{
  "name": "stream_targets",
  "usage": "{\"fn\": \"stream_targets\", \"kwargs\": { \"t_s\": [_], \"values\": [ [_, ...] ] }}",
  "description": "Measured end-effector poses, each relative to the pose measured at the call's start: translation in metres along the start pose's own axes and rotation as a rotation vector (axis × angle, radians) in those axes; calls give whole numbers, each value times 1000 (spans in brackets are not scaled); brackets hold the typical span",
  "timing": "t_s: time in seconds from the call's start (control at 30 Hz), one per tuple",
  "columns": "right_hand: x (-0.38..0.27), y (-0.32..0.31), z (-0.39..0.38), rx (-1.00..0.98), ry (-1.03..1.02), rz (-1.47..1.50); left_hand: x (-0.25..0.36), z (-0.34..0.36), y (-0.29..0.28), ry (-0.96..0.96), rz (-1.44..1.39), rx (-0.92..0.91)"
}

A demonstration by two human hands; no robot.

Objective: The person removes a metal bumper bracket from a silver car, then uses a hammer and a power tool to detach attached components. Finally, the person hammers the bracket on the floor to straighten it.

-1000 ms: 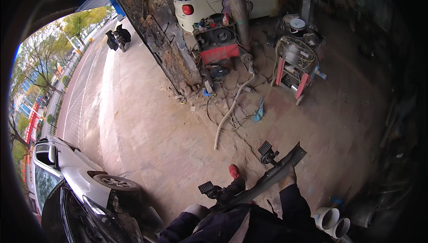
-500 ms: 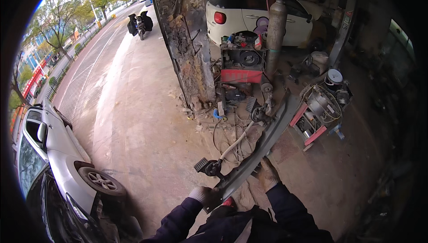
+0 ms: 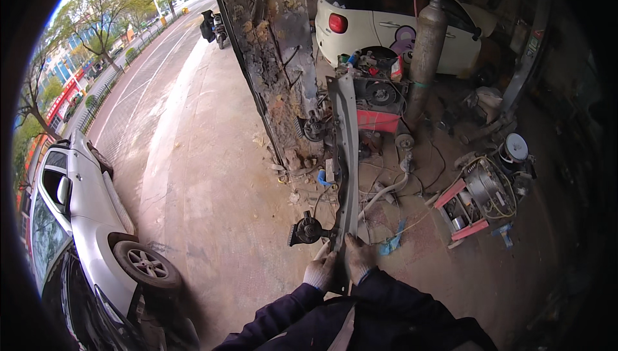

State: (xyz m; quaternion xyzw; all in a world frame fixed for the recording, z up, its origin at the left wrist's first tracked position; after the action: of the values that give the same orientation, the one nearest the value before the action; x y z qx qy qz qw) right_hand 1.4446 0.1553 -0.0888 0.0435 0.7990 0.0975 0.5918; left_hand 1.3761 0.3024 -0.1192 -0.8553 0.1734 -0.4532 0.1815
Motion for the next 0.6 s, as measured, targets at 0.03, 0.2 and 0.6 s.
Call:
{"fn": "stream_targets", "kwargs": {
  "t_s": [0.03, 0.2, 0.6],
  "values": [
    [-3, 0, 27, 18, -12, 8, 15, 18, 2, 54, 13, 37],
    [-24, -13, 144, -207, 78, -146, 89, 85, 15, 336, 183, 297],
    [-139, -53, 340, -253, -119, -532, 221, 262, 49, 213, 148, 275]
  ]
}}
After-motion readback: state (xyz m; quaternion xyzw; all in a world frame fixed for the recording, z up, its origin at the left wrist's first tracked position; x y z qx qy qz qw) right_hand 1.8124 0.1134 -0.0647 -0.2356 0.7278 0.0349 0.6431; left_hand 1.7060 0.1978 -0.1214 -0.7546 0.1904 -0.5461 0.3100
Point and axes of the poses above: each hand's wrist, its own z-axis towards the middle knuckle, its own y-axis out of the palm, x = y × z, the point moved 10 cm from there along z, towards the middle knuckle, and after that the axes turned 7 degrees about -y, right-handed, at the moved point
